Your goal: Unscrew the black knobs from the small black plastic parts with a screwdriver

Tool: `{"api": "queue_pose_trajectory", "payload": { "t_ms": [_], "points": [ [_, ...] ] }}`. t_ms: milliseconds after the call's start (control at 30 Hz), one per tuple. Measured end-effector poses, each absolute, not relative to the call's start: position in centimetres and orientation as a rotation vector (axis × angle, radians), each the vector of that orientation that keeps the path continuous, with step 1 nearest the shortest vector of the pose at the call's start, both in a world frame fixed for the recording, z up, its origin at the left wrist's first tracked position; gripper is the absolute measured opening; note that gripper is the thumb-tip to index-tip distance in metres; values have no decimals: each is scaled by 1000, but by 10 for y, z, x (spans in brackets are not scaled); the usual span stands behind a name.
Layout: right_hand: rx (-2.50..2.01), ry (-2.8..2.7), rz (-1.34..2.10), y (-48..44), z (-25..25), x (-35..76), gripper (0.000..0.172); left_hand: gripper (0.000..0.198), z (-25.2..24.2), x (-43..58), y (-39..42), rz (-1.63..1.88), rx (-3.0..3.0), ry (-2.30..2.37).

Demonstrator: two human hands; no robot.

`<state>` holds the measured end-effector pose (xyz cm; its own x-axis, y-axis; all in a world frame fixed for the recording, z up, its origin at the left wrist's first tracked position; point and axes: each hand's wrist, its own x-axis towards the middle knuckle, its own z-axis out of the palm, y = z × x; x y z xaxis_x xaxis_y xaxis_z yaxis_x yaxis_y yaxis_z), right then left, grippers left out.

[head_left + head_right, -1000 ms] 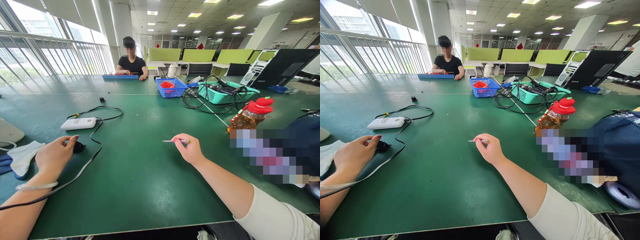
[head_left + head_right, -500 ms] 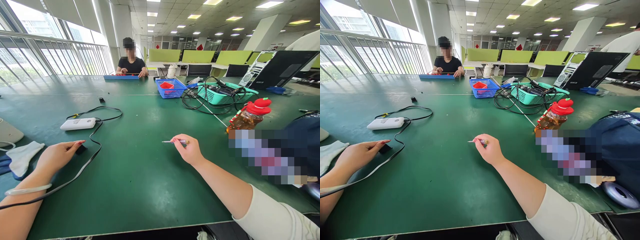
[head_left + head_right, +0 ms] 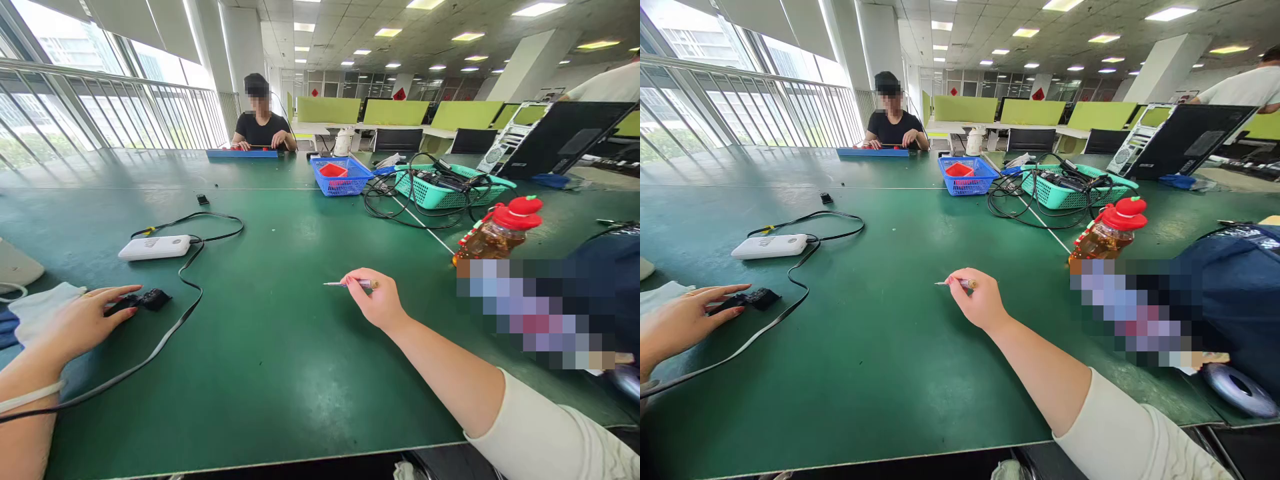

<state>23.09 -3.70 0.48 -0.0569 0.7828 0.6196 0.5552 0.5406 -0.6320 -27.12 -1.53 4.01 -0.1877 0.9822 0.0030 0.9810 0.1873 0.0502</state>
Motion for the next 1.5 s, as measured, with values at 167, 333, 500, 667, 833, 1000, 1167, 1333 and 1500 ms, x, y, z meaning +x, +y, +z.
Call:
{"api": "queue_pose_trajectory", "payload": {
  "t_ms": [167,333,500,667,833,1000,1167,1333,1500],
  "points": [
    [-1107,-1723,270,-37,5,231,24,59,54,-229,-29,430,1869,2706],
    [-1094,-1727,256,-37,5,230,24,57,44,-200,-31,338,2133,2543],
    [-1075,-1730,231,-36,5,230,24,58,33,-205,-26,216,2244,2422],
    [-1084,-1739,236,-37,5,231,24,58,34,-209,-26,225,2161,2470],
    [-1087,-1735,238,-37,5,231,24,59,40,-204,-26,147,2038,2458],
    [-1095,-1740,233,-37,5,231,23,60,40,-204,-27,187,2036,2469],
    [-1111,-1739,244,-37,4,232,24,56,33,-208,-27,151,2117,2479],
    [-1110,-1736,249,-37,4,232,24,57,29,-209,-27,140,2165,2452],
    [-1103,-1741,240,-37,5,231,24,58,31,-207,-29,154,2160,2456]
  ]
}}
